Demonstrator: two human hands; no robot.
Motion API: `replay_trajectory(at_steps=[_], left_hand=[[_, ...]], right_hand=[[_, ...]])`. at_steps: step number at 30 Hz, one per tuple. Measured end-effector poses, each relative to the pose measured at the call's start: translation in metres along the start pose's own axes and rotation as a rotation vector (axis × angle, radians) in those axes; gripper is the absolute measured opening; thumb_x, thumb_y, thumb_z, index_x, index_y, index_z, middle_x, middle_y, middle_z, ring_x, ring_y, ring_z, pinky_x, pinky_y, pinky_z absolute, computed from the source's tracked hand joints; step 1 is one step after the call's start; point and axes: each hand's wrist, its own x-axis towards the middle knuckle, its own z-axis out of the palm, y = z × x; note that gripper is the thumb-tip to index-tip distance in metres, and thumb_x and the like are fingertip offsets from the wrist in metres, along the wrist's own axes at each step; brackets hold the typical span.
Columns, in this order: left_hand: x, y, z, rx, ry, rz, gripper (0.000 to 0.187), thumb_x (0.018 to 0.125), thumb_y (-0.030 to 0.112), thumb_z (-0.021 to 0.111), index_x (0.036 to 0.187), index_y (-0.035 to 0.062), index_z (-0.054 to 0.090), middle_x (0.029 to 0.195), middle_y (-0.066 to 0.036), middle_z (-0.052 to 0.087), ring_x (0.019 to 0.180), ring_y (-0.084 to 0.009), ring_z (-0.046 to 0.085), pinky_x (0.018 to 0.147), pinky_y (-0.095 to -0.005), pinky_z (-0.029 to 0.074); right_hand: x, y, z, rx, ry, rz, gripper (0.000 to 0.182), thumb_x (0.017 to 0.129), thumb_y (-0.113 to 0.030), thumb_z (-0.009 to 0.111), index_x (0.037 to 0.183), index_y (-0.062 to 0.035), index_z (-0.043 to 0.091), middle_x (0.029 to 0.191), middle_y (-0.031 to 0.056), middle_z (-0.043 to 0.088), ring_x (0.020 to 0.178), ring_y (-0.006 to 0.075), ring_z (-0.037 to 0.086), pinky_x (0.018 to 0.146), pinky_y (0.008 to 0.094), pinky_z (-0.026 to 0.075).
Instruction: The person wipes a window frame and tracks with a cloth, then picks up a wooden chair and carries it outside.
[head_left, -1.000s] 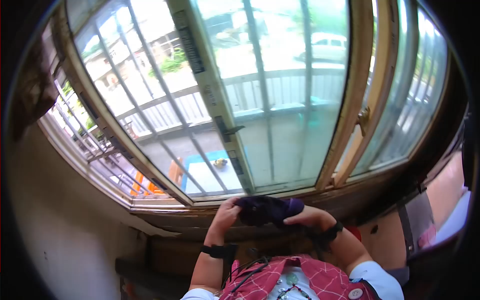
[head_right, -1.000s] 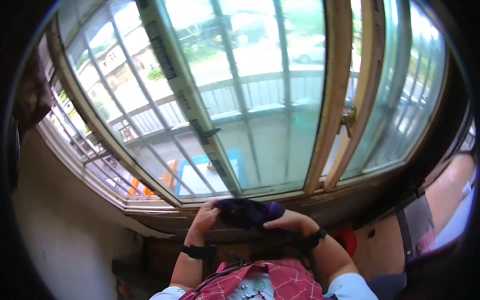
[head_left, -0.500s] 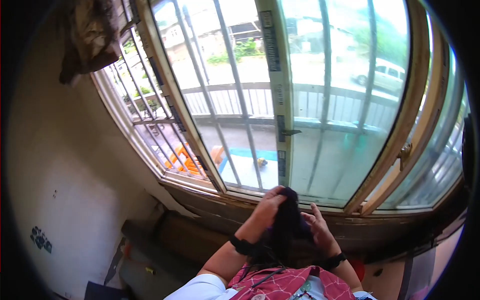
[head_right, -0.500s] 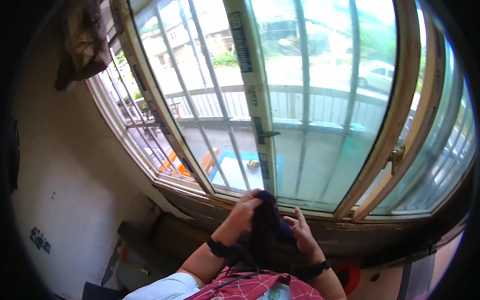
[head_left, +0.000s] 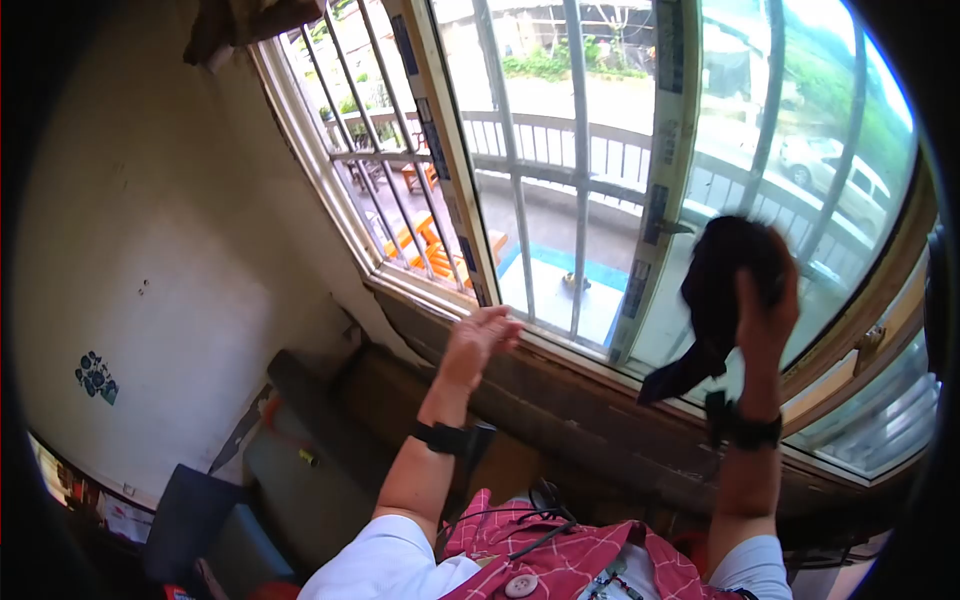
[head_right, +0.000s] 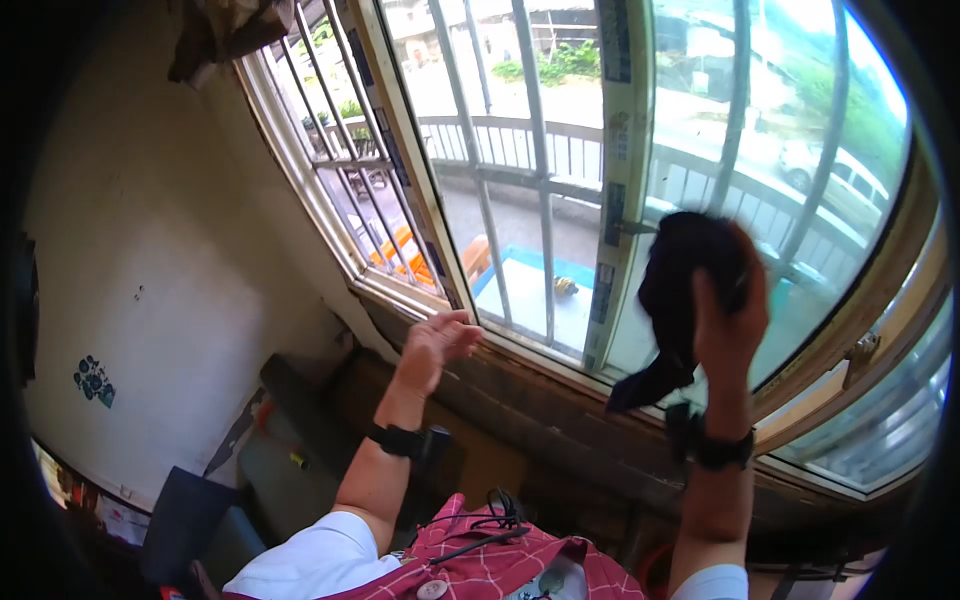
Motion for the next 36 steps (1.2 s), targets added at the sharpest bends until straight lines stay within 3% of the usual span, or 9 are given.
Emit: replay_trajectory(at_steps=[4,7,14,17,23,25,27,29,36], left_hand=[[-0.008,-0.014,-0.074,-0.003,0.205,-0.075,0.024,0.098,0.017,0.051,0.115,0.0019,0.06,0.096,-0.013,0.071,0.086,-0.0201,0.07,0.073,-0.0311,0.057],[-0.005,-0.024,-0.105,-0.085,0.277,-0.109,0.026,0.097,0.019,0.051,0.115,0.0014,0.058,0.096,-0.015,0.07,0.086,-0.0235,0.07,0.074,-0.0338,0.058],[0.033,-0.058,-0.153,-0.047,0.298,-0.105,0.026,0.097,0.02,0.051,0.114,0.0009,0.058,0.096,-0.017,0.07,0.086,-0.0246,0.069,0.074,-0.0339,0.058],[0.057,-0.082,-0.182,0.018,0.274,-0.116,0.025,0.097,0.018,0.051,0.113,0.0009,0.059,0.094,-0.016,0.07,0.085,-0.0241,0.07,0.073,-0.0337,0.058],[0.105,-0.177,-0.284,0.202,0.145,0.03,0.024,0.097,0.018,0.053,0.111,0.0003,0.061,0.089,-0.013,0.071,0.079,-0.0196,0.069,0.069,-0.0296,0.056],[0.121,-0.237,-0.343,0.194,0.141,0.088,0.025,0.097,0.018,0.053,0.112,0.0004,0.061,0.088,-0.013,0.071,0.078,-0.0206,0.069,0.067,-0.0321,0.055],[0.104,-0.27,-0.394,0.146,0.303,-0.175,0.025,0.096,0.018,0.054,0.111,0.0006,0.062,0.088,-0.013,0.071,0.076,-0.0207,0.069,0.065,-0.033,0.055],[0.097,-0.25,-0.407,0.166,0.277,-0.255,0.023,0.095,0.018,0.056,0.108,0.0004,0.063,0.087,-0.014,0.071,0.075,-0.0202,0.069,0.064,-0.0326,0.055],[0.129,-0.223,-0.471,0.171,0.353,-0.038,0.022,0.095,0.02,0.055,0.101,0.0001,0.064,0.081,-0.01,0.07,0.071,-0.0169,0.067,0.065,-0.0293,0.053]], right_hand=[[0.059,-0.033,0.027,-0.089,0.272,-0.3,0.061,0.086,-0.006,0.07,0.14,-0.0033,0.043,0.133,0.012,0.053,0.115,0.0216,0.057,0.1,0.0332,0.046],[0.056,-0.037,0.058,-0.232,0.267,-0.274,0.067,0.086,-0.02,0.073,0.144,-0.0099,0.041,0.132,0.0129,0.055,0.115,0.0247,0.059,0.099,0.0352,0.046],[-0.041,0.041,0.124,-0.551,-0.115,-0.385,0.082,0.063,-0.005,0.077,0.138,-0.0215,0.05,0.118,0.0127,0.058,0.107,0.036,0.058,0.089,0.0429,0.051],[-0.102,0.071,0.165,-0.55,-0.24,-0.445,0.077,0.063,-0.008,0.076,0.134,-0.0259,0.054,0.098,0.0104,0.052,0.094,0.0317,0.057,0.077,0.0423,0.051],[-0.27,0.149,0.282,-0.58,-0.552,-0.343,0.076,0.061,-0.011,0.077,0.131,-0.0291,0.056,0.098,0.0063,0.054,0.09,0.0273,0.057,0.073,0.0403,0.052],[-0.293,0.151,0.314,-0.786,-0.293,-0.374,0.067,0.061,-0.011,0.076,0.124,-0.0283,0.063,0.098,0.006,0.056,0.089,0.0279,0.057,0.074,0.0411,0.051],[-0.284,0.145,0.337,-0.804,-0.248,-0.244,0.06,0.059,-0.01,0.076,0.116,-0.0266,0.068,0.098,0.0067,0.058,0.088,0.0294,0.058,0.076,0.0417,0.05],[-0.276,0.143,0.331,-0.781,-0.297,-0.272,0.06,0.056,-0.008,0.074,0.113,-0.0251,0.069,0.095,0.0074,0.059,0.087,0.0311,0.057,0.076,0.0419,0.05],[-0.284,0.136,0.346,-0.748,-0.257,-0.231,0.057,0.058,-0.001,0.071,0.113,-0.0186,0.069,0.096,0.0124,0.057,0.091,0.0335,0.058,0.078,0.0423,0.049]])
